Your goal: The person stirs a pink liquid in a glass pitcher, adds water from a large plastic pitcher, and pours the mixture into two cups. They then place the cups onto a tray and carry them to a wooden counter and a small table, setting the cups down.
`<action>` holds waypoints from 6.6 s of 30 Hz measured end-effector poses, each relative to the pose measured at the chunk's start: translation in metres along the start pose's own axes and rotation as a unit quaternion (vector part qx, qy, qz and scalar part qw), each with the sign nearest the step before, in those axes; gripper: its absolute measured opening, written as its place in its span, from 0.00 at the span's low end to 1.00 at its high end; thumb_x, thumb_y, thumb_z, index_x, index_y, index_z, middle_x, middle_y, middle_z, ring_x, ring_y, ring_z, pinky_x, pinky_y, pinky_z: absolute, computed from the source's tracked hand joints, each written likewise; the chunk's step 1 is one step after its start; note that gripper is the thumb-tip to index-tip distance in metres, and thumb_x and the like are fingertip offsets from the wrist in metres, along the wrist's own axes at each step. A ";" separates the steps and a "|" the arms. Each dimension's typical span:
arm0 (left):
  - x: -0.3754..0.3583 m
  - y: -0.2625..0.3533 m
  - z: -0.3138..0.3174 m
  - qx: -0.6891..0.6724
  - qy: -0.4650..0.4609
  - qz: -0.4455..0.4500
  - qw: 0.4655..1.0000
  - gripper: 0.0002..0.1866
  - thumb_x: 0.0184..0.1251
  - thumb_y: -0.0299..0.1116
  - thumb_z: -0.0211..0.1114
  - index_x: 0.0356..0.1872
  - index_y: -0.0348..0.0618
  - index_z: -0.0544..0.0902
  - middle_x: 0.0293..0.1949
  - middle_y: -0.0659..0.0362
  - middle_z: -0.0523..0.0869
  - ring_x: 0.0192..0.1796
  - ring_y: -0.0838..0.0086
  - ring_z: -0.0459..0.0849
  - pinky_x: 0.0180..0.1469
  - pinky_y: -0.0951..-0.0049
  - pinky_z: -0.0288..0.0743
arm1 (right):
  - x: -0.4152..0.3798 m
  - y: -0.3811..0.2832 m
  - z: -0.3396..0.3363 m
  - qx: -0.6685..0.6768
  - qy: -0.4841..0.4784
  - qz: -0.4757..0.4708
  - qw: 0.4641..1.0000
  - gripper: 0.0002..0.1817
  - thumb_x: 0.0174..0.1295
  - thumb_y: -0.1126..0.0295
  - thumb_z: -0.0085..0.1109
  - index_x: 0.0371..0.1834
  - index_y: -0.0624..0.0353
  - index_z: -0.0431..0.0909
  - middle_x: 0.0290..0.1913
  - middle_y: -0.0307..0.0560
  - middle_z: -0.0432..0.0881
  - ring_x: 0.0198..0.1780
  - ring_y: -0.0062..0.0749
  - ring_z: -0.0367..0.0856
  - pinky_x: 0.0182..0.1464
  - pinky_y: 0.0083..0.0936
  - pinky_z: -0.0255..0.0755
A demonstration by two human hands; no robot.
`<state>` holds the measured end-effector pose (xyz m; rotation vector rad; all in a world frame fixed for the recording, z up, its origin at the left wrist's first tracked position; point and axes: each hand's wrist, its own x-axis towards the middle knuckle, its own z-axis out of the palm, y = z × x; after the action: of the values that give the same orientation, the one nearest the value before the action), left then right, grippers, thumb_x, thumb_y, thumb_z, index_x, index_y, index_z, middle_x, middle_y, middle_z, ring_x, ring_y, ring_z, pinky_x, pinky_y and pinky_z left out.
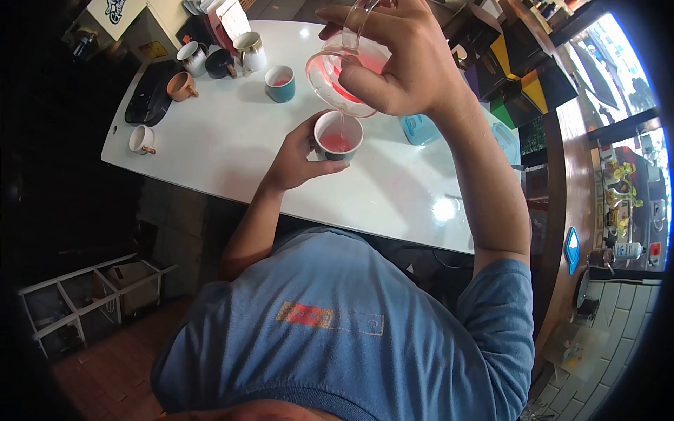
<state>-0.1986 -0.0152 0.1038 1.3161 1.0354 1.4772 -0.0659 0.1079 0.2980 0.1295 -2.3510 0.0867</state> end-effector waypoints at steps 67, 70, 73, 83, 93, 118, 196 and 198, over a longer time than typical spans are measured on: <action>-0.005 -0.003 0.023 -0.038 -0.026 0.016 0.999 0.39 0.49 0.28 0.79 0.64 0.40 0.69 0.53 0.59 0.80 0.53 0.76 0.78 0.57 0.72 0.72 | -0.020 -0.012 -0.012 -0.082 -0.078 0.006 0.993 0.30 0.37 0.64 0.55 0.47 0.65 0.84 0.36 0.44 0.88 0.36 0.36 0.69 0.46 0.28 0.66; -0.007 -0.002 0.022 -0.028 -0.028 0.017 0.999 0.38 0.49 0.28 0.79 0.63 0.40 0.70 0.53 0.59 0.79 0.53 0.76 0.79 0.57 0.73 0.72 | -0.020 -0.012 -0.010 -0.070 -0.080 0.004 0.994 0.29 0.36 0.65 0.55 0.46 0.65 0.84 0.37 0.45 0.88 0.36 0.36 0.68 0.44 0.28 0.66; -0.009 -0.002 0.020 -0.035 -0.024 0.023 0.999 0.38 0.49 0.28 0.78 0.63 0.40 0.70 0.53 0.59 0.80 0.53 0.76 0.78 0.57 0.72 0.72 | -0.018 -0.014 -0.010 -0.079 -0.074 -0.001 0.994 0.29 0.36 0.65 0.55 0.47 0.64 0.84 0.36 0.45 0.88 0.36 0.36 0.68 0.44 0.28 0.66; -0.013 -0.003 0.017 -0.028 -0.001 0.026 0.999 0.37 0.49 0.28 0.78 0.63 0.41 0.71 0.52 0.60 0.80 0.54 0.76 0.78 0.58 0.72 0.71 | -0.016 -0.010 -0.003 -0.062 -0.072 -0.019 0.995 0.28 0.35 0.65 0.55 0.44 0.64 0.85 0.38 0.46 0.88 0.40 0.37 0.68 0.47 0.31 0.67; -0.010 -0.004 0.015 -0.022 0.006 0.019 1.000 0.39 0.48 0.29 0.79 0.63 0.39 0.70 0.53 0.58 0.80 0.54 0.74 0.78 0.58 0.72 0.72 | -0.011 -0.008 -0.004 -0.073 -0.080 -0.040 0.993 0.28 0.36 0.64 0.55 0.44 0.64 0.85 0.38 0.47 0.88 0.40 0.38 0.69 0.49 0.32 0.67; 0.002 -0.006 0.013 -0.027 -0.002 0.022 0.999 0.41 0.47 0.30 0.80 0.65 0.38 0.69 0.54 0.57 0.80 0.55 0.74 0.78 0.59 0.71 0.71 | -0.008 -0.008 -0.003 -0.036 -0.048 -0.034 0.998 0.23 0.47 0.56 0.60 0.40 0.63 0.85 0.36 0.45 0.87 0.38 0.38 0.80 0.49 0.37 0.68; -0.037 -0.048 -0.061 0.150 0.210 0.016 0.966 0.39 0.43 0.30 0.81 0.59 0.38 0.69 0.53 0.54 0.79 0.54 0.70 0.80 0.56 0.70 0.75 | -0.040 0.077 0.072 0.080 0.087 0.266 0.957 0.21 0.55 0.71 0.51 0.50 0.72 0.80 0.46 0.54 0.84 0.51 0.35 0.80 0.58 0.28 0.70; -0.046 -0.046 -0.073 0.221 0.245 0.019 0.944 0.37 0.45 0.32 0.80 0.58 0.39 0.70 0.52 0.54 0.79 0.54 0.68 0.80 0.54 0.68 0.75 | -0.030 0.087 0.089 0.042 0.118 0.263 0.957 0.22 0.51 0.68 0.52 0.46 0.72 0.81 0.42 0.57 0.84 0.48 0.40 0.79 0.53 0.33 0.70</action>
<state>-0.2654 -0.0492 0.0412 1.2949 1.7539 1.7108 -0.1175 0.1875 0.2121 -0.4473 -2.0849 0.4373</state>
